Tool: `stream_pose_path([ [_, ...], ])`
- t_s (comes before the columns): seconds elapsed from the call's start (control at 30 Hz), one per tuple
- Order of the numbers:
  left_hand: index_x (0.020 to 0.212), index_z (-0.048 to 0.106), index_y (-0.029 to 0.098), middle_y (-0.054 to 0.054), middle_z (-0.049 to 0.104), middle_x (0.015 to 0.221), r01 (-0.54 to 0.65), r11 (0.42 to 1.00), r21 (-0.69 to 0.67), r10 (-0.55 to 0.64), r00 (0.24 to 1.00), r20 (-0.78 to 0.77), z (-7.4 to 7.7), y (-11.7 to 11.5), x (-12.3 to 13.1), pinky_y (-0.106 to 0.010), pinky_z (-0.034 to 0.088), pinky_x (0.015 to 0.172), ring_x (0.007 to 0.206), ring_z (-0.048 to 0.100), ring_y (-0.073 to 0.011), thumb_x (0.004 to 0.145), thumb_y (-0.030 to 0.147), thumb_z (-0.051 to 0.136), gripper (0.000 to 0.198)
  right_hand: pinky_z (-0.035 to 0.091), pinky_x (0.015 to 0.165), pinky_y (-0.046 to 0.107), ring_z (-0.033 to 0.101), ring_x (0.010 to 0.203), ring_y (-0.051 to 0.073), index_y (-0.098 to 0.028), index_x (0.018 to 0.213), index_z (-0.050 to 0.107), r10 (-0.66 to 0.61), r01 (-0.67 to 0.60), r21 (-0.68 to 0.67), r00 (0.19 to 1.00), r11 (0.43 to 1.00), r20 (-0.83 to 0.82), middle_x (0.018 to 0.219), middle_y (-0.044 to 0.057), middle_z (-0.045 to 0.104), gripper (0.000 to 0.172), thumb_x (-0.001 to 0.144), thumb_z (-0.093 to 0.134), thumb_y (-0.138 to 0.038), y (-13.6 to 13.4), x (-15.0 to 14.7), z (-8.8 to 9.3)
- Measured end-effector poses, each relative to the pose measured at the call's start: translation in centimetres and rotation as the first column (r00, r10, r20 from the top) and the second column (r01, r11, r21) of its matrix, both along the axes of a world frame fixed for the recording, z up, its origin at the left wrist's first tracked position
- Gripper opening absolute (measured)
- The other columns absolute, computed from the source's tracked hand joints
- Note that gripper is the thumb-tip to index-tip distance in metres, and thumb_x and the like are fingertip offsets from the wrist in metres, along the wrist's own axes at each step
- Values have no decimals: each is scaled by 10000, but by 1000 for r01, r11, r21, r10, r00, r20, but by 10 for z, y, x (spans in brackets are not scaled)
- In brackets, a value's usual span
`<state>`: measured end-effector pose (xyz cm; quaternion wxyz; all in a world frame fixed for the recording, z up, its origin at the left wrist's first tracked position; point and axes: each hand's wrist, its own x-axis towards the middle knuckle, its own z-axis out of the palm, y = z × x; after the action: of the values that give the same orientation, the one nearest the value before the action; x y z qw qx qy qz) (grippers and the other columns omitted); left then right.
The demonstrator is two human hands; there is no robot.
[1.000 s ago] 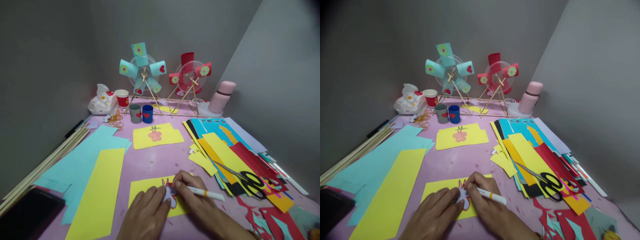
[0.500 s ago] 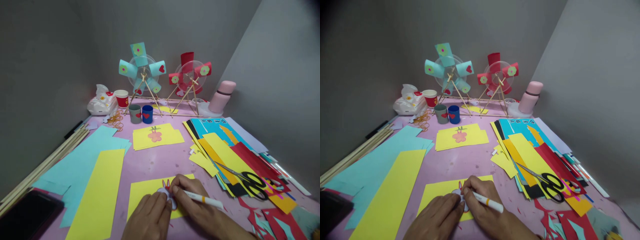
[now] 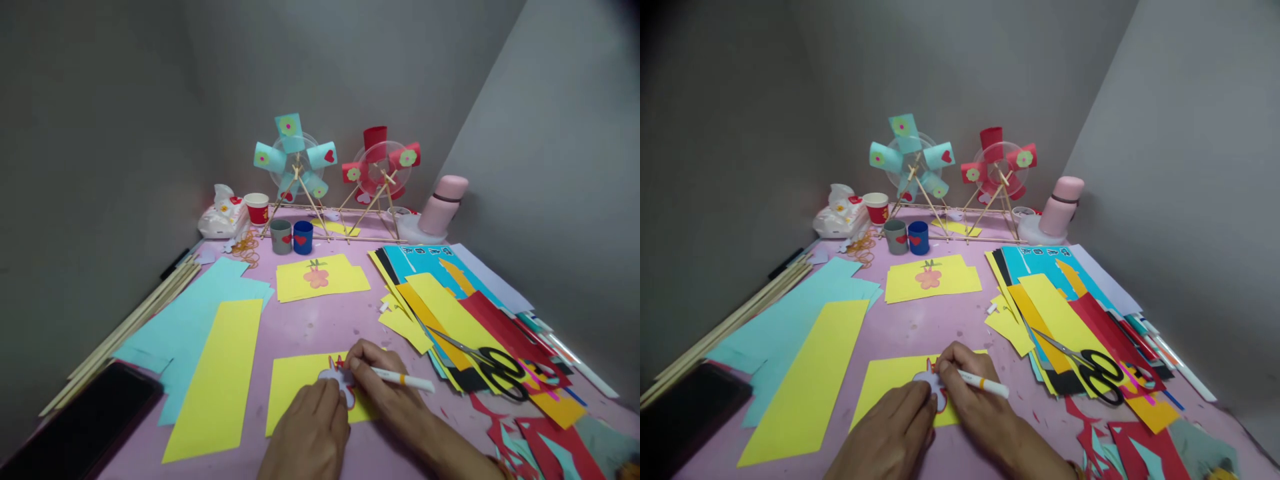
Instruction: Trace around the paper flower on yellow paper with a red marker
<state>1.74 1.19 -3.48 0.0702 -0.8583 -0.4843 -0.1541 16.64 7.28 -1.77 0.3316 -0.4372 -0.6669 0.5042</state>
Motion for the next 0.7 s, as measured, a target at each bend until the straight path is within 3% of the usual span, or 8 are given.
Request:
stream_pose_path([
  [0.17, 895, 671, 171, -43, 680, 837, -34, 984, -175, 2, 984, -176, 13, -1, 9, -340, 489, 696, 782, 595, -227, 770, 81, 536, 205, 283, 534, 245, 413, 587, 121, -187, 669, 540, -43, 38, -62, 995, 997, -89, 591, -44, 470, 211, 851, 491, -281, 1, -1, -4],
  [0.37, 1086, 644, 85, -119, 686, 935, -198, 973, -115, 175, 967, -183, 15, -2, 32, -396, 486, 747, 848, 602, -266, 882, 251, 468, 316, 246, 480, 240, 350, 509, 105, -197, 667, 501, -75, 46, -155, 980, 987, -186, 530, -69, 417, 203, 841, 493, -301, 4, -2, -7],
  [0.57, 1000, 699, 79, -117, 702, 868, -316, 948, -44, 304, 935, -182, 16, -4, 51, -376, 486, 731, 812, 610, -267, 813, 398, 583, 387, 229, 464, 238, 325, 473, 100, -200, 683, 500, -102, 58, -185, 967, 981, -233, 470, -86, 388, 197, 846, 497, -311, 4, -1, -11],
  [0.7, 1008, 699, 65, -149, 709, 896, -416, 909, 17, 412, 895, -168, 6, -5, 65, -375, 491, 702, 797, 619, -269, 779, 460, 609, 465, 225, 453, 233, 316, 457, 100, -203, 677, 496, -112, 68, -191, 967, 979, -229, 466, -88, 378, 211, 839, 511, -337, 2, 0, -13],
])
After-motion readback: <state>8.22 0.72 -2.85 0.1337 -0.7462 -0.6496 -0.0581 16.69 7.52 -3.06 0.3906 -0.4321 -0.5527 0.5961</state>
